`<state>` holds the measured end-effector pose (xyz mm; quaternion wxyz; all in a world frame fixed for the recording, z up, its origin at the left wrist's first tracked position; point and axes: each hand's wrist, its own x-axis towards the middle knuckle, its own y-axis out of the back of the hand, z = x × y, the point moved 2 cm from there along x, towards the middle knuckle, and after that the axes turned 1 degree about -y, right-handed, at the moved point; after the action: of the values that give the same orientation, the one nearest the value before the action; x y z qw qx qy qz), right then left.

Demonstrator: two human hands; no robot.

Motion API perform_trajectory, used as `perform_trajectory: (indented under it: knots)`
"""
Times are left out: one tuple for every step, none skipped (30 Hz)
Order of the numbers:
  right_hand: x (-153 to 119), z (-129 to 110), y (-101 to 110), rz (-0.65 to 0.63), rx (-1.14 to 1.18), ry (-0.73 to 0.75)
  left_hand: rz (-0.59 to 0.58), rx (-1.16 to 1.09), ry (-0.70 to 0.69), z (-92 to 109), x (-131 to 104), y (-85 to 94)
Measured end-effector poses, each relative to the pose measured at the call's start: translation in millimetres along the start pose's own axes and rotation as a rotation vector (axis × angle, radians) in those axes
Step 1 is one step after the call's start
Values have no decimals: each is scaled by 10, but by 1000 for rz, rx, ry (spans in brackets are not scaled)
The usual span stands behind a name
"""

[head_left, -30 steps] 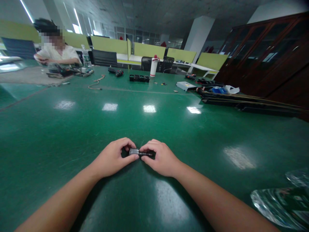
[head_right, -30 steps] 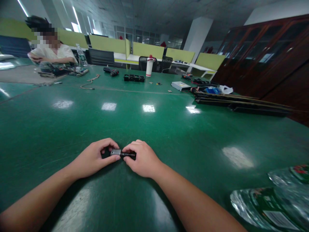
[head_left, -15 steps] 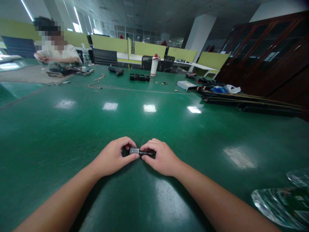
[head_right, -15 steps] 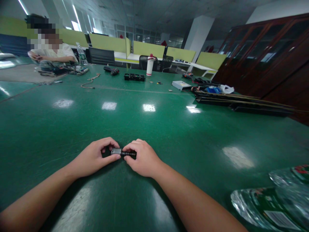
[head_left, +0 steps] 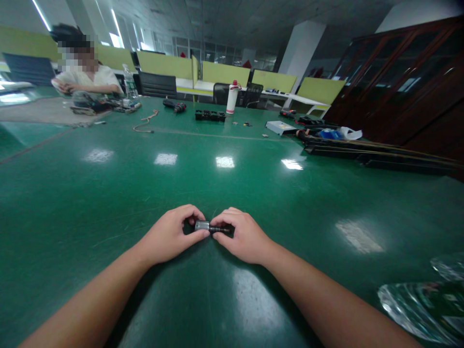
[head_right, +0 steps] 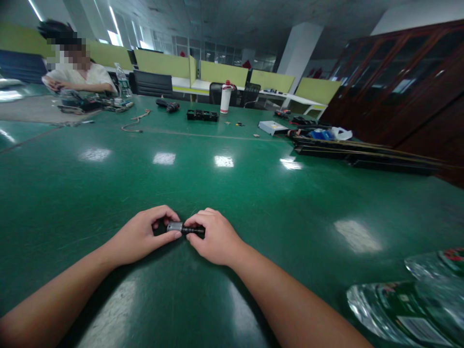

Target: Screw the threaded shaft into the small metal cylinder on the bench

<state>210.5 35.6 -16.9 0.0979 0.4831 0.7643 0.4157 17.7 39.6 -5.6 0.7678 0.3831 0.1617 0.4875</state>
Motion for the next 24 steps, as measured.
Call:
perform_trajectory:
  knots:
    - [0, -1, 0, 0, -1, 1, 1, 1, -1, -2, 0, -1]
    - [-1, -2, 1, 1, -2, 1, 1, 1, -2, -3, 1, -1]
    - [-1, -3, 2, 0, -4, 1, 0, 1, -2, -4, 2, -1]
    - [-2, -4, 4, -1, -5, 1, -1, 1, -1, -3, 3, 0]
    - [-2, -5, 5, -1, -5, 0, -2, 0, -1, -2, 5, 1]
    - [-3, -5, 6, -2, -4, 0, -3, 0, 0, 0, 6, 3]
    - [-4, -6, 7, 0, -2, 1, -3, -1, 1, 3, 6, 5]
    - [-4, -7, 6, 1, 0, 3, -2, -2, 1, 6, 6, 7]
    - [-5, -7, 6, 3, 1, 5, -1, -3, 1, 9, 6, 9]
    - [-5, -7, 5, 7, 1, 6, -1, -4, 2, 12, 5, 11]
    - [-5, -6, 3, 8, -1, 6, -1, -6, 1, 16, 4, 12]
    - [-6, -5, 2, 9, -3, 5, 0, -8, -1, 18, 3, 12]
    - [-6, -5, 2, 9, -5, 3, -1, -9, -2, 20, 2, 13]
    - [-6, -4, 2, 9, -6, 2, -1, -10, -3, 22, 1, 13]
    - [-6, -4, 3, 9, -6, 0, 0, -10, -4, 22, 0, 14]
    - [-5, -3, 4, 9, -6, -2, 0, -10, -3, 22, -1, 14]
    - [-5, -3, 5, 10, -6, -6, -1, -10, -3, 21, -1, 15]
    - [-4, -2, 6, 11, -6, -9, -2, -10, -2, 21, -2, 15]
    - [-3, -2, 7, 12, -6, -12, -2, -10, -3, 21, -2, 16]
    - [-2, -2, 7, 13, -7, -14, -3, -9, -3, 21, -2, 17]
    - [-2, -2, 7, 14, -8, -15, -3, -9, -2, 23, -2, 18]
    - [-2, -3, 6, 15, -10, -17, -2, -8, -1, 24, -2, 19]
    - [-2, -3, 5, 15, -12, -20, 0, -8, 0, 27, -1, 20]
    - [-2, -3, 4, 15, -15, -24, 2, -7, -1, 29, -1, 20]
